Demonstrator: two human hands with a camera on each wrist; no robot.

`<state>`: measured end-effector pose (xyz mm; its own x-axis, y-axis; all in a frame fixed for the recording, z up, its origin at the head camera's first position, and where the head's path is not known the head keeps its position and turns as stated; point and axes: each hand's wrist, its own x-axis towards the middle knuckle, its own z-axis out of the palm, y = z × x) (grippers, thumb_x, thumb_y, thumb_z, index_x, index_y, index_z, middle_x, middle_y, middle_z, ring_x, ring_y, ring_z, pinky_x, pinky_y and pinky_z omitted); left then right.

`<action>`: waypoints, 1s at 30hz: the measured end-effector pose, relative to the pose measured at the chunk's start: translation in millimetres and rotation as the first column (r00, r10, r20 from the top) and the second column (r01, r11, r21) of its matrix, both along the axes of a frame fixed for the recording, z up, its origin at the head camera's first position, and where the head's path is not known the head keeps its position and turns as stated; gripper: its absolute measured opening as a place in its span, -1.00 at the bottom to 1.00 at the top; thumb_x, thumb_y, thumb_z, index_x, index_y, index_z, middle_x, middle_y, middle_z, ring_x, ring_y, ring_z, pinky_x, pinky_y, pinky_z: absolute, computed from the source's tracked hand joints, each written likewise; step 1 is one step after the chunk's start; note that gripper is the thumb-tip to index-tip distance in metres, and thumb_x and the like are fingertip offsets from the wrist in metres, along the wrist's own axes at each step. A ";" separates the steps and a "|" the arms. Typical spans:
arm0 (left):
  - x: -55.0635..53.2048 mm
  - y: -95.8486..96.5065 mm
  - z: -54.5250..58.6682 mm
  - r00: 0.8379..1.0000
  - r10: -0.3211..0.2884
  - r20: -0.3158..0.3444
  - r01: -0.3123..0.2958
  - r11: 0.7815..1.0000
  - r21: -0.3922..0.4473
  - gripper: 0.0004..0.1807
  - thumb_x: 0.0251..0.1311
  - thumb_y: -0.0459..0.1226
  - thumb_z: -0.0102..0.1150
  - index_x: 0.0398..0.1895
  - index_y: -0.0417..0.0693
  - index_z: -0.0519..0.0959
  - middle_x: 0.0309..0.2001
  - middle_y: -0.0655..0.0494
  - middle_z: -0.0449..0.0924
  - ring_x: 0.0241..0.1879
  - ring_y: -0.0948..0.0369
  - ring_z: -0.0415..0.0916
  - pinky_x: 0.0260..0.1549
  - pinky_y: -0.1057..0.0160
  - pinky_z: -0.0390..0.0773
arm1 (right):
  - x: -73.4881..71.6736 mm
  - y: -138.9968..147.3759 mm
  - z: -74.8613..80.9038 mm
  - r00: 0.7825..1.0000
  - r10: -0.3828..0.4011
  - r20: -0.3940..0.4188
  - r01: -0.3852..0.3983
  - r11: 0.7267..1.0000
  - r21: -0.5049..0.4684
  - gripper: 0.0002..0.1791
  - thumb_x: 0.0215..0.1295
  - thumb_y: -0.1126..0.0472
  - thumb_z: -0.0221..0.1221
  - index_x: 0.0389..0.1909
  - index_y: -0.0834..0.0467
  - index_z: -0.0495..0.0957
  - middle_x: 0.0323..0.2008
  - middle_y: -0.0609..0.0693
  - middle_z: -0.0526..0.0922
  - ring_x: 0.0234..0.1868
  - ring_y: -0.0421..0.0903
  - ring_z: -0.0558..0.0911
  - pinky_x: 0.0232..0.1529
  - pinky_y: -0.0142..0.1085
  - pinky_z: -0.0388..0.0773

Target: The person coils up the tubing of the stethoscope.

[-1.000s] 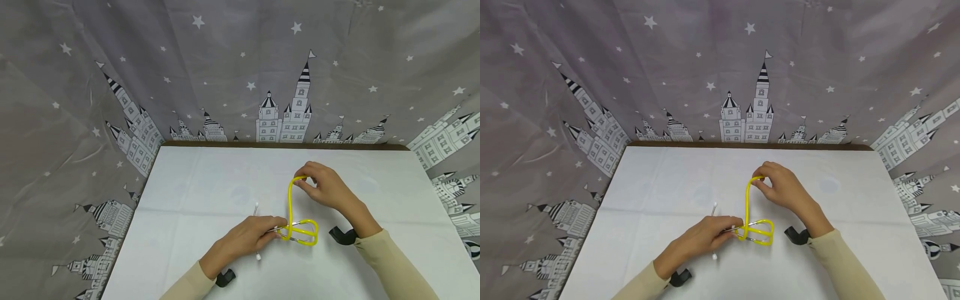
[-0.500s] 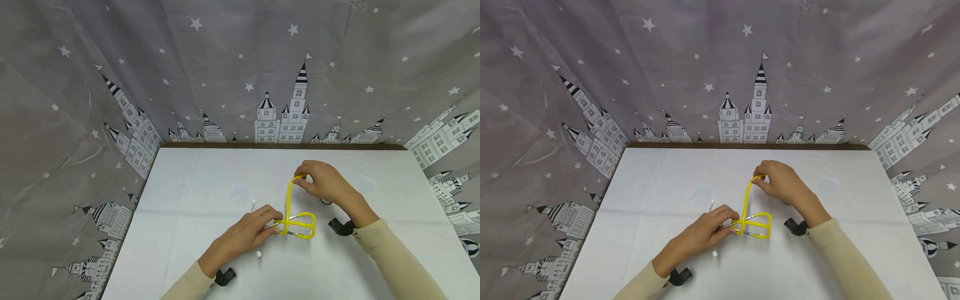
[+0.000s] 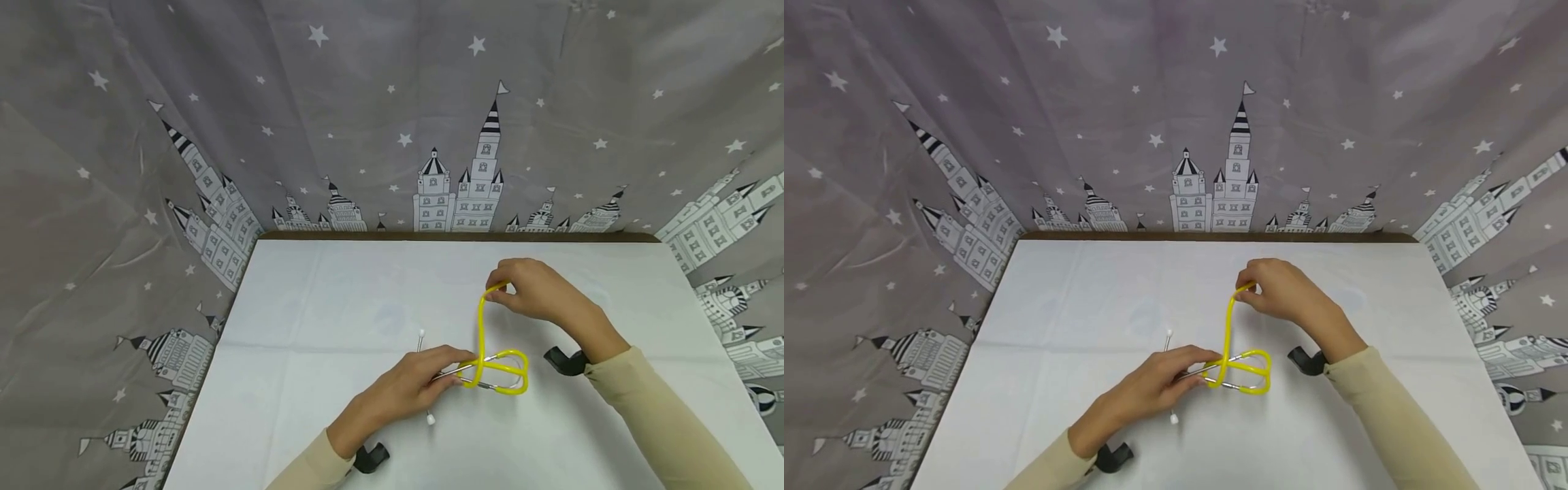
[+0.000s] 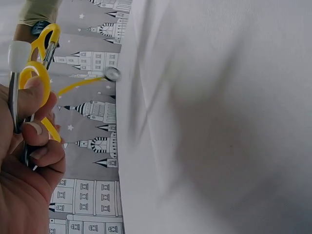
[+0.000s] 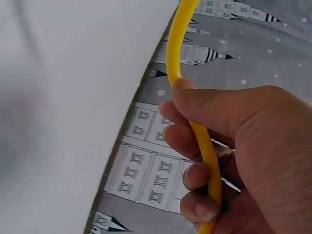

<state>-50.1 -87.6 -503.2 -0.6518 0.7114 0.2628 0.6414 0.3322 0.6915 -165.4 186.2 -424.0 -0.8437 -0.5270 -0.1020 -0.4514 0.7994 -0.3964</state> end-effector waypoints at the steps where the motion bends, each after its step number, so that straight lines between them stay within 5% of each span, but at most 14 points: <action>1: 0.7 0.0 0.5 1.000 0.003 -0.002 -0.003 1.000 -0.001 -0.52 0.56 -0.19 0.23 0.47 0.15 0.49 0.28 0.25 0.68 0.05 0.40 0.57 0.04 0.48 0.58 | 0.6 0.4 -2.2 1.000 0.001 0.004 -0.001 1.000 -0.003 -0.90 0.38 0.12 0.45 -0.14 -0.01 0.84 -0.15 -0.09 0.80 -0.07 -0.04 0.73 0.00 -0.03 0.69; 6: 3.1 0.1 3.8 1.000 0.002 -0.021 -0.002 1.000 0.008 -0.42 0.56 -0.22 0.22 0.58 0.18 0.38 0.36 0.21 0.62 -0.08 0.41 0.51 -0.05 0.57 0.50 | 2.0 -1.9 -12.1 1.000 0.026 0.003 -0.026 0.999 -0.027 -0.91 0.37 0.12 0.46 -0.16 -0.03 0.85 -0.17 -0.13 0.80 -0.09 -0.09 0.72 -0.01 -0.06 0.70; 12: 4.3 0.2 8.6 0.985 -0.030 -0.172 0.038 0.998 0.047 -0.36 0.55 -0.34 0.23 0.62 0.18 0.39 0.16 0.25 0.64 -0.15 0.42 0.49 -0.13 0.68 0.45 | 0.6 -0.1 -26.1 0.999 0.032 -0.012 -0.033 0.996 -0.077 -0.88 0.33 0.03 0.50 -0.17 -0.07 0.85 -0.23 -0.19 0.79 -0.20 -0.11 0.68 -0.14 -0.17 0.61; 22: 10.4 -3.1 10.2 0.987 -0.036 -0.155 0.045 0.997 0.055 -0.41 0.54 -0.31 0.24 0.57 0.19 0.43 0.14 0.20 0.65 -0.22 0.42 0.47 -0.20 0.70 0.43 | -12.9 47.1 -57.5 0.988 -0.132 0.082 0.152 0.935 -0.320 -0.79 0.35 -0.02 0.48 -0.06 -0.09 0.85 -0.20 -0.14 0.82 -0.24 -0.12 0.55 -0.24 -0.37 0.49; 26: 13.0 -2.6 11.0 0.988 -0.047 -0.145 0.059 0.996 0.074 -0.41 0.53 -0.32 0.25 0.56 0.18 0.43 0.20 0.19 0.65 -0.19 0.42 0.48 -0.19 0.70 0.44 | -18.2 61.1 -70.6 0.980 -0.164 0.117 0.195 0.917 -0.349 -0.77 0.38 0.00 0.45 -0.01 -0.06 0.85 -0.17 -0.11 0.84 -0.19 -0.13 0.62 -0.17 -0.40 0.55; 30: 11.0 -1.1 14.6 0.987 -0.024 -0.161 0.044 0.991 0.123 -0.42 0.51 -0.33 0.26 0.54 0.14 0.44 0.17 0.16 0.66 -0.23 0.41 0.46 -0.20 0.69 0.44 | -12.3 65.2 -85.2 0.975 -0.164 0.149 0.204 0.928 -0.311 -0.78 0.41 -0.01 0.43 0.00 -0.11 0.85 -0.17 -0.16 0.83 -0.16 -0.14 0.64 -0.11 -0.38 0.57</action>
<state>-39.0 -88.7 -488.6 -0.5707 0.6869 0.4499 0.7556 0.2248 0.6152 -177.6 251.4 -509.3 -0.9213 -0.3845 -0.0579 -0.2422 0.6840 -0.6881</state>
